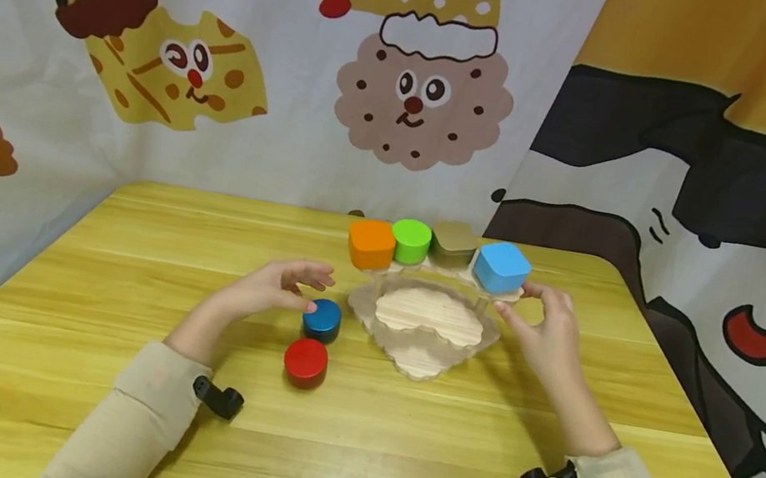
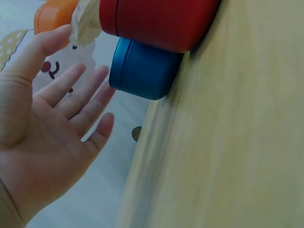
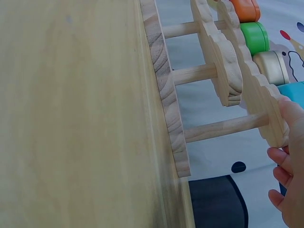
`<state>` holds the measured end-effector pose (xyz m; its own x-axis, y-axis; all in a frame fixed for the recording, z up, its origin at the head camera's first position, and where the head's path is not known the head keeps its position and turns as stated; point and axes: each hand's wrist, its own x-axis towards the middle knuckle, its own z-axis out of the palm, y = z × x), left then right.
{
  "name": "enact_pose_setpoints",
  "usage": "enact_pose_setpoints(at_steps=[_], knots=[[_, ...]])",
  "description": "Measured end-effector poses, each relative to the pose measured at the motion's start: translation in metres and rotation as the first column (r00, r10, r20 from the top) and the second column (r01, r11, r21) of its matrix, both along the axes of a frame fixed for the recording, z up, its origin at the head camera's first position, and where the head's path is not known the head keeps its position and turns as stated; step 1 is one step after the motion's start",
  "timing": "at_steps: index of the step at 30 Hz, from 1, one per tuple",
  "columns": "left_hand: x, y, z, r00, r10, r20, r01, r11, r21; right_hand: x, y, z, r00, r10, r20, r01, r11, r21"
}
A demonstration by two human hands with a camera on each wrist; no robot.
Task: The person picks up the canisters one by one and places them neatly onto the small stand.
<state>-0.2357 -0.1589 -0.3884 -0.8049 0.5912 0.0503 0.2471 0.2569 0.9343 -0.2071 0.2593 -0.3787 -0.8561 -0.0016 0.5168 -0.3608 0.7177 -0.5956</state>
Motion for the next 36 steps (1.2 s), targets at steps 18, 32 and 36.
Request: enact_pose_setpoints(at_steps=[18, 32, 36], knots=[[-0.007, -0.013, -0.018, 0.982, -0.173, 0.076, 0.175, 0.984, -0.021, 0.001, -0.001, 0.001, 1.000, -0.002, 0.008, 0.002, 1.000, -0.001], [-0.008, -0.013, -0.023, 0.979, -0.156, 0.128, 0.164, 0.985, -0.053, 0.000, -0.001, 0.001, 1.000, -0.003, 0.007, 0.003, 1.000, -0.001], [-0.007, -0.011, -0.023, 0.978, -0.163, 0.130, 0.172, 0.983, -0.059, 0.000, 0.000, 0.000, 1.000, -0.003, 0.005, 0.003, 1.000, -0.004]])
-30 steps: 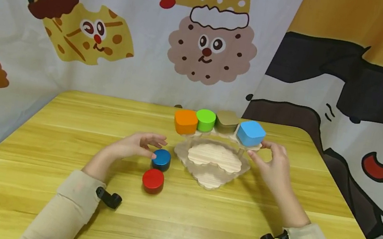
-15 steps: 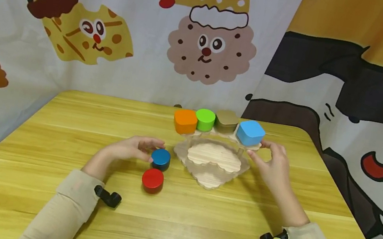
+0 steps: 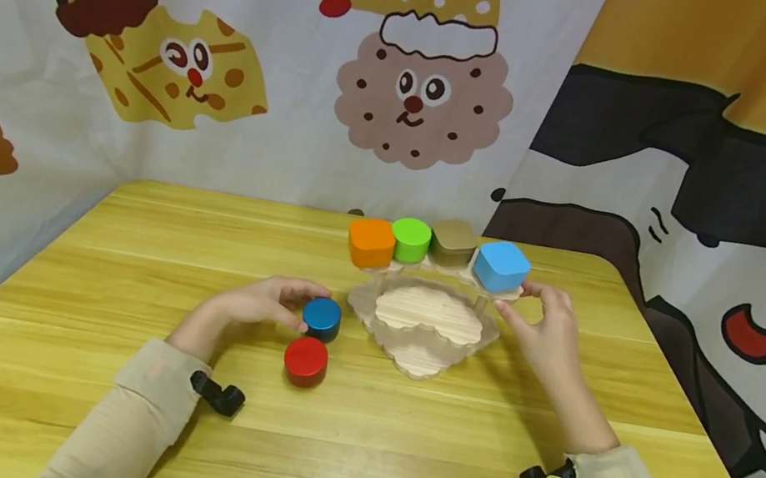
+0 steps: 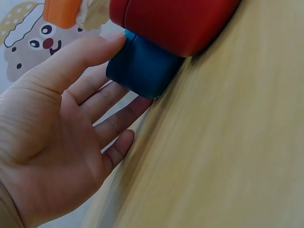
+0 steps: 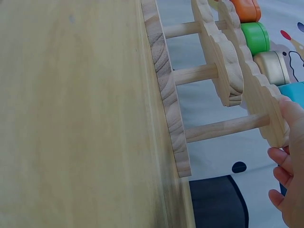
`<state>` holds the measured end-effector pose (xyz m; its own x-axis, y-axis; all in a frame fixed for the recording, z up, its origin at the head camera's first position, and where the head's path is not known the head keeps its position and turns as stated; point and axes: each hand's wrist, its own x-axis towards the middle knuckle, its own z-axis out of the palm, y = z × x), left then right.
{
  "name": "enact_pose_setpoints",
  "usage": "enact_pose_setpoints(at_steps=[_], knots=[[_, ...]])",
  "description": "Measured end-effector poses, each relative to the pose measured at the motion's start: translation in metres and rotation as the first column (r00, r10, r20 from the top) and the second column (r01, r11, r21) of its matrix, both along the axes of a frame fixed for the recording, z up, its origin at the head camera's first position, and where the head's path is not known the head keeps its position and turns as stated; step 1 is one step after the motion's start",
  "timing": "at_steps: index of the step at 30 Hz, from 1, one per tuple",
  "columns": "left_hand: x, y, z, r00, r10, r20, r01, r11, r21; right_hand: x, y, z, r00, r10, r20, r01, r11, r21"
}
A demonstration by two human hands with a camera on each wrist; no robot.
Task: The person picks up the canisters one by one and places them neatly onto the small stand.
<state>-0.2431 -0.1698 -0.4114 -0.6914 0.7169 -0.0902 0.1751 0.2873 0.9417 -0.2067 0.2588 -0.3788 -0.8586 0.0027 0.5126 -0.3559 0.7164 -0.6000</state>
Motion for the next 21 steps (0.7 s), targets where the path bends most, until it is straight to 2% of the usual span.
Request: enact_pose_setpoints(at_steps=[6, 15, 21], knots=[[0.0011, 0.0021, 0.0002, 1.000, -0.012, -0.026, 0.011, 1.000, -0.014, -0.0008, 0.0000, -0.0010, 1.000, 0.000, -0.011, 0.000, 1.000, -0.004], [0.0027, 0.0072, 0.0013, 0.998, 0.009, -0.057, -0.012, 0.999, -0.043, 0.0004, -0.0005, 0.0007, 1.000, -0.005, 0.003, 0.005, 1.000, -0.003], [0.0035, 0.0087, 0.0022, 0.997, 0.042, -0.062, -0.043, 0.999, -0.023, -0.0002, 0.0001, 0.0004, 1.000, -0.005, 0.002, 0.005, 1.000, -0.001]])
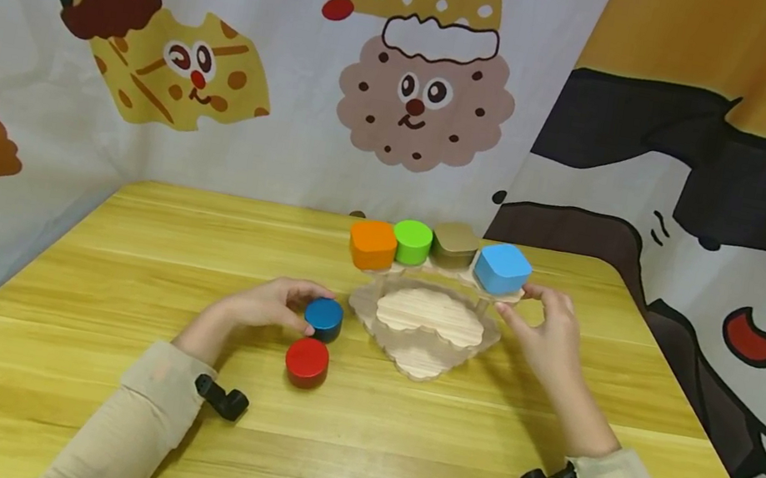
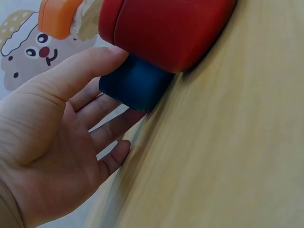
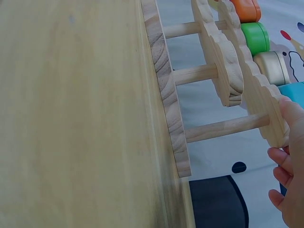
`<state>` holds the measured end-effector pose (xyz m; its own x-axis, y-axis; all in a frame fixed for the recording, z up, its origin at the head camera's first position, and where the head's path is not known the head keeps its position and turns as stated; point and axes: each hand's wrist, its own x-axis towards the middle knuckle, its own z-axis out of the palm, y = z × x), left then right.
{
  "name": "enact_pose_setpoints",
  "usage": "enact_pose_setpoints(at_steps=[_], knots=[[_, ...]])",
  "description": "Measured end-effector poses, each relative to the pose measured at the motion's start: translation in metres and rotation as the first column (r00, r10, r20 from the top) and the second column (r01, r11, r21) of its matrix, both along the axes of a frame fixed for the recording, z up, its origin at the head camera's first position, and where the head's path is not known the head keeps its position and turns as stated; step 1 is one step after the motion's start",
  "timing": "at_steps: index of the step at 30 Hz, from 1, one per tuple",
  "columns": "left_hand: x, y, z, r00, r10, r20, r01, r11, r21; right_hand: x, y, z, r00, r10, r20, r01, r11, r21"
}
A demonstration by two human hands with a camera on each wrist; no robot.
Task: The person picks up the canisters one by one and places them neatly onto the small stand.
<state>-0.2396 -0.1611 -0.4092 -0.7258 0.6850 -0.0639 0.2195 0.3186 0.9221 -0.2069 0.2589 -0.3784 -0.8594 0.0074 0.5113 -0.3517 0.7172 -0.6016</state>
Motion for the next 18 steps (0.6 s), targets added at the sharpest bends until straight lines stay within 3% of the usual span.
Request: enact_pose_setpoints(at_steps=[9, 18], knots=[[0.001, -0.002, 0.002, 0.998, 0.064, 0.027, -0.065, 0.997, 0.040, 0.000, 0.000, 0.000, 1.000, -0.002, -0.008, 0.003, 1.000, 0.009], [0.000, -0.007, 0.010, 0.989, 0.138, -0.052, -0.136, 0.990, 0.038, 0.000, 0.000, -0.001, 1.000, -0.001, -0.008, 0.001, 1.000, 0.007]])
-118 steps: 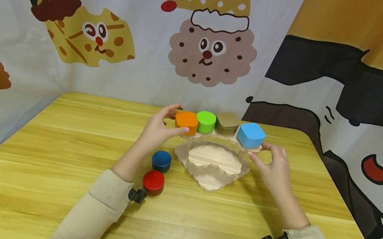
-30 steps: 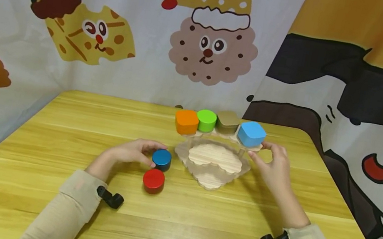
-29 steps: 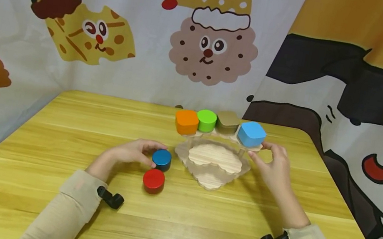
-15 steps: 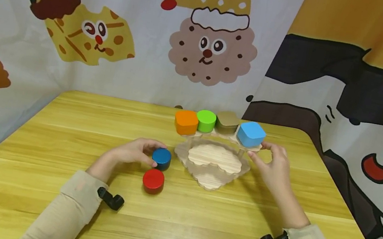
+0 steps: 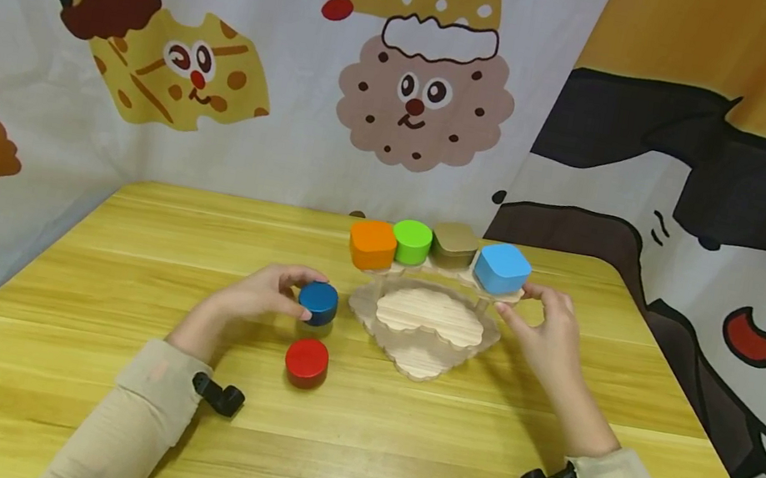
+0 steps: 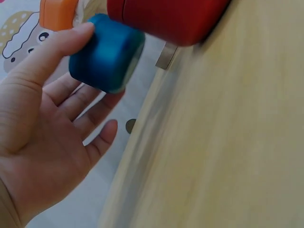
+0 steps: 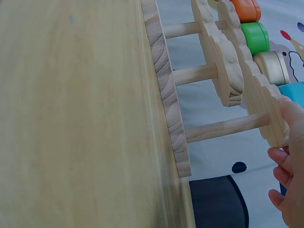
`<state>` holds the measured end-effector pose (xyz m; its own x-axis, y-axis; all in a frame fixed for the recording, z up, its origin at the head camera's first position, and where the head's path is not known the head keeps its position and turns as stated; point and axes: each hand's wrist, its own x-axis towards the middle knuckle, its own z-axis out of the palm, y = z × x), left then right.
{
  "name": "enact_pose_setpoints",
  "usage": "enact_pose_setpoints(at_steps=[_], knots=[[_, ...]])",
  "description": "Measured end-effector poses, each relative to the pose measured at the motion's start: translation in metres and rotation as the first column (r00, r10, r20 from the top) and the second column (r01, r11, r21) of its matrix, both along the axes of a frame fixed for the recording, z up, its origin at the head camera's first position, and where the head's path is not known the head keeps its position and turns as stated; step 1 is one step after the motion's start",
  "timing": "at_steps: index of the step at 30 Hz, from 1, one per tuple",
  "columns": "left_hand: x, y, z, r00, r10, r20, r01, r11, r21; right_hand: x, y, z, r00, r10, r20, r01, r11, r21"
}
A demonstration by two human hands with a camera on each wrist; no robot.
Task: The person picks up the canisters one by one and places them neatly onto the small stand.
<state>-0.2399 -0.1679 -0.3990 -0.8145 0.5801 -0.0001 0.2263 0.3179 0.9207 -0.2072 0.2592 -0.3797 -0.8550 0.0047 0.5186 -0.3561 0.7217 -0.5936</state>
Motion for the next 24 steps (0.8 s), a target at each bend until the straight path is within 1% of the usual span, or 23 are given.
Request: enact_pose_setpoints(at_steps=[7, 11, 16, 24], knots=[[0.002, -0.003, 0.009, 0.999, 0.042, -0.024, -0.042, 0.999, 0.028, 0.001, 0.000, 0.000, 1.000, 0.002, -0.004, -0.002, 1.000, -0.003], [0.004, -0.004, 0.014, 0.997, 0.065, -0.043, -0.064, 0.997, 0.032, 0.002, 0.000, 0.000, 1.000, -0.002, -0.003, 0.002, 1.000, -0.001], [0.006, -0.002, 0.022, 0.995, 0.085, -0.049, -0.084, 0.996, 0.031, 0.002, 0.000, 0.001, 1.000, -0.001, 0.002, 0.001, 1.000, -0.001], [0.011, 0.002, 0.033, 0.994, 0.086, -0.068, -0.083, 0.995, 0.047, 0.001, 0.000, 0.001, 1.000, 0.001, 0.003, -0.001, 1.000, -0.002]])
